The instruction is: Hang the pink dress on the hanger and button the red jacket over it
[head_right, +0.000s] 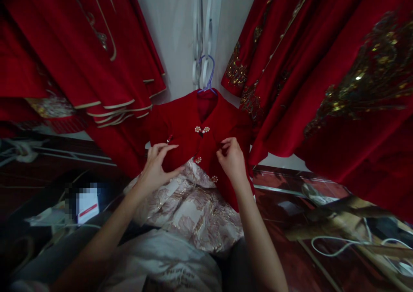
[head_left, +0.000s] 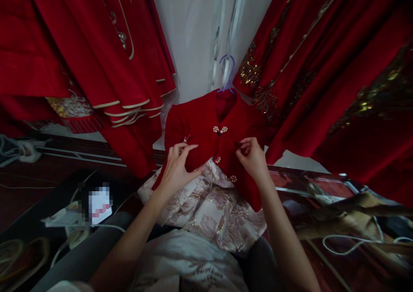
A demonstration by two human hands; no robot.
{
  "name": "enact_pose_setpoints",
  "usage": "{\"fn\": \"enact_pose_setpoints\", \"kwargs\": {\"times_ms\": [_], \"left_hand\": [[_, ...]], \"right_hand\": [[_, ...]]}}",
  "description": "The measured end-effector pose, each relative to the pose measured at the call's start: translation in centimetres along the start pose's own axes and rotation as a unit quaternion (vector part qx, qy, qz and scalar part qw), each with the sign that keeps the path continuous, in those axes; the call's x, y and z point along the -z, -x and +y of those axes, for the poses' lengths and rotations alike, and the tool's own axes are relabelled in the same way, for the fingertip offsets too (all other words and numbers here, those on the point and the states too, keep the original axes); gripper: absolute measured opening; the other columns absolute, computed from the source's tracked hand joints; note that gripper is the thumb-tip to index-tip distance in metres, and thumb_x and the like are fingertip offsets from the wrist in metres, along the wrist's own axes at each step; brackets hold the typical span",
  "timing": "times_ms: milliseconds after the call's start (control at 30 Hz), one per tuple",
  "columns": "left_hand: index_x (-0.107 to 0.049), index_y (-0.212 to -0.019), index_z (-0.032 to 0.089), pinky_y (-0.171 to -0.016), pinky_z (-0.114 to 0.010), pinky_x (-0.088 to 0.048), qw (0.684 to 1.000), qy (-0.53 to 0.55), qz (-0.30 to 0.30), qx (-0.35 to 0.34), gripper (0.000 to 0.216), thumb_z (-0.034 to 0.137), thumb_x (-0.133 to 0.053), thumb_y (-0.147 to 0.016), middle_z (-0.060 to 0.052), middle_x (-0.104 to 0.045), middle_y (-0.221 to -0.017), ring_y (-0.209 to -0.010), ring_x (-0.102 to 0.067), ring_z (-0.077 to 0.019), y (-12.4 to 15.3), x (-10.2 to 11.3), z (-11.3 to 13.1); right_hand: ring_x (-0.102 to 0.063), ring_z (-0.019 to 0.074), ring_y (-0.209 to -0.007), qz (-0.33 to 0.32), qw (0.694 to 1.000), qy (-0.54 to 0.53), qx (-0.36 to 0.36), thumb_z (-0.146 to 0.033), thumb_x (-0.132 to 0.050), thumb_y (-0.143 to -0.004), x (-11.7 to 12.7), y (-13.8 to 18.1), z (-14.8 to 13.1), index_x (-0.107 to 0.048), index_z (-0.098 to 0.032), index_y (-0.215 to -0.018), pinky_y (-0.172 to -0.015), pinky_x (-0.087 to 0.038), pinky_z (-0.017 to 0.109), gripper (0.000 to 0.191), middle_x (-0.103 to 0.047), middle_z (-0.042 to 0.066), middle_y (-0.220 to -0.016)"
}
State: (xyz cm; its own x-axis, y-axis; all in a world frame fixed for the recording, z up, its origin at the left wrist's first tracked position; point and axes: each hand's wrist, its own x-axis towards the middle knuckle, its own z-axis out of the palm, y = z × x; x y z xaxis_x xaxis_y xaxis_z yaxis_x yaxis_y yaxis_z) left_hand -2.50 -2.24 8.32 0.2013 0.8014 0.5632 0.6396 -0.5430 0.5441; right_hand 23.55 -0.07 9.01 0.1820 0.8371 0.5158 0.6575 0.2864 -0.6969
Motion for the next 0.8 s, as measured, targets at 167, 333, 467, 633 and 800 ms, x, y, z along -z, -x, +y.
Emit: {"fn": "enact_pose_setpoints", "kwargs": {"times_ms": [167, 333, 467, 633, 800], "left_hand": [[-0.044, -0.140, 0.032, -0.102, -0.044, -0.044, 0.997, -0.058, -0.053, -0.011, 0.068, 0.018, -0.066, -0.076, -0.008, -0.047, -0.118, -0.114, -0.050, -0.0254, 2.0, -1.4, -1.9], [-0.057, -0.128, 0.032, -0.095, -0.038, -0.049, 0.999, 0.000, -0.052, -0.004, 0.043, 0.017, -0.049, -0.089, -0.005, -0.062, -0.112, -0.103, -0.061, -0.0219, 0.7, -1.2, -2.2], [-0.064, -0.120, 0.031, -0.096, -0.034, -0.049, 0.994, 0.110, 0.021, 0.002, 0.032, 0.025, -0.050, -0.092, -0.002, -0.068, -0.115, -0.105, -0.064, -0.0212, -0.8, 1.3, 0.0], [-0.050, -0.136, 0.036, -0.100, -0.036, -0.048, 0.987, 0.111, -0.104, -0.056, 0.045, 0.024, -0.046, -0.093, -0.003, -0.063, -0.123, -0.110, -0.061, -0.0205, -0.1, 0.1, 3.6], [-0.030, -0.149, 0.031, -0.091, -0.043, -0.052, 0.973, 0.033, -0.220, -0.067, 0.079, 0.033, -0.068, -0.080, -0.009, -0.056, -0.113, -0.104, -0.058, -0.0258, 2.4, -3.8, 4.0]], "right_hand": [[-0.057, 0.0167, -0.074, -0.116, 0.991, -0.039, 0.046, -0.028, -0.070, -0.066, -2.5, 2.2, -2.6, -0.047, -0.022, -0.096, -0.063, -0.049, 0.029, 0.038, -0.058, 0.005, -0.091], [-0.055, 0.0144, -0.065, -0.181, 0.982, -0.051, -0.002, -0.019, -0.060, -0.067, -3.7, 2.5, -2.3, -0.047, -0.022, -0.089, -0.059, -0.047, 0.028, 0.026, -0.056, 0.001, -0.081], [-0.051, 0.0113, -0.053, -0.189, 0.963, -0.174, -0.077, -0.029, -0.064, -0.069, 0.8, 0.9, -2.8, -0.048, -0.023, -0.086, -0.046, -0.043, 0.024, 0.023, -0.056, -0.003, -0.074], [-0.057, 0.0119, -0.054, -0.125, 0.929, -0.312, -0.156, -0.038, -0.071, -0.072, 5.8, 0.2, -5.7, -0.051, -0.026, -0.089, -0.048, -0.045, 0.023, 0.029, -0.065, -0.002, -0.078], [-0.054, 0.0102, -0.059, -0.125, 0.930, -0.331, -0.101, -0.034, -0.075, -0.069, 4.3, 0.9, -8.0, -0.047, -0.027, -0.091, -0.053, -0.044, 0.022, 0.036, -0.059, -0.004, -0.078]]}}
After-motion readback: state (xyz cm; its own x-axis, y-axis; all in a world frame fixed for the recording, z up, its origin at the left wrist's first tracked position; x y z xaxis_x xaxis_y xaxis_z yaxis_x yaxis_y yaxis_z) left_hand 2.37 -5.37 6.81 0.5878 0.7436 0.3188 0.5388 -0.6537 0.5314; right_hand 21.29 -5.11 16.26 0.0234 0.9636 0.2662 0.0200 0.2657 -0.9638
